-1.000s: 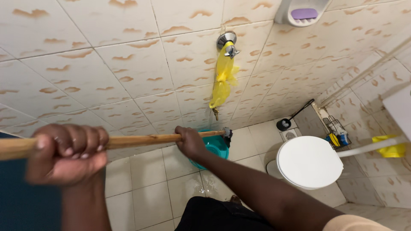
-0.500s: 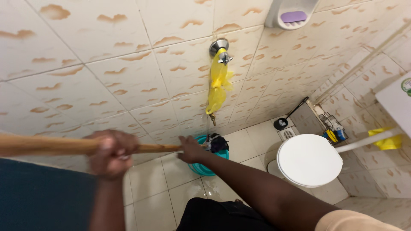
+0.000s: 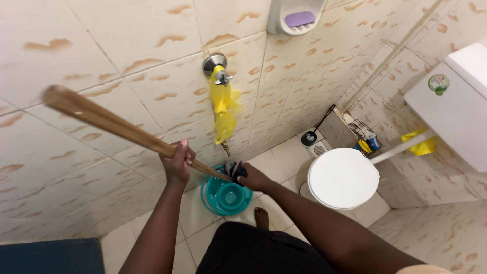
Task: The person clears cleaning supplies from a corner, assembles a mop by connecting and tightening its handle sections, and places it into a bucket.
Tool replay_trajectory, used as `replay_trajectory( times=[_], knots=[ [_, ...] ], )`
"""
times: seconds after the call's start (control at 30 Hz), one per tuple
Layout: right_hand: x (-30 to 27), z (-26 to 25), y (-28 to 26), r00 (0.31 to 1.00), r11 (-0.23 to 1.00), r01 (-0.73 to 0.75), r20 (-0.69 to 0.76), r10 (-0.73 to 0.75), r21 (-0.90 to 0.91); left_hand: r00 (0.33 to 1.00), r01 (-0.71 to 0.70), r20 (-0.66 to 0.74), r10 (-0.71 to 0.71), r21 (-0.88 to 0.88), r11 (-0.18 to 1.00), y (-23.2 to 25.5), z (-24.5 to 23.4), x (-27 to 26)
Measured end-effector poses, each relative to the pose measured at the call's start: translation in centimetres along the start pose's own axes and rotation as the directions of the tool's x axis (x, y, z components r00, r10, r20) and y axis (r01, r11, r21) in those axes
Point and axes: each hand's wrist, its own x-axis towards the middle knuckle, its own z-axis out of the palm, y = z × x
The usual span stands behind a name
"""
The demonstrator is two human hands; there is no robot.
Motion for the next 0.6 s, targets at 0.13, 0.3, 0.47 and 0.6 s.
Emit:
replay_trajectory(
  times=[0.13,0.3,0.47,0.6],
  knots=[
    [1.5,-5.5,-5.6,0.985,0.985,-0.161,0.079,0.156,0.058,0.975,0.218,-0.078,-0.207,0.177,0.960,-6.2,0.5,0.9],
    [3.4,-11.4,-15.2,0.955,0.941,0.125,0.218,-0.200,0.314,0.941,0.305,0.026,-0.336,0.358,0.882,-11.4,1.7,1.3],
    [3.7,-14.6,-23.2,0.662,0.695,0.553,0.264,-0.702,0.460,0.945,0.299,0.052,-0.323,0.264,0.917,-10.1,4.0,3.6],
    [3.8,-15.5,-25.7,0.665,0.496,0.314,0.185,-0.723,0.810,0.937,-0.291,0.277,0.215,0.275,0.916,-6.1,7.8,5.6]
  ],
)
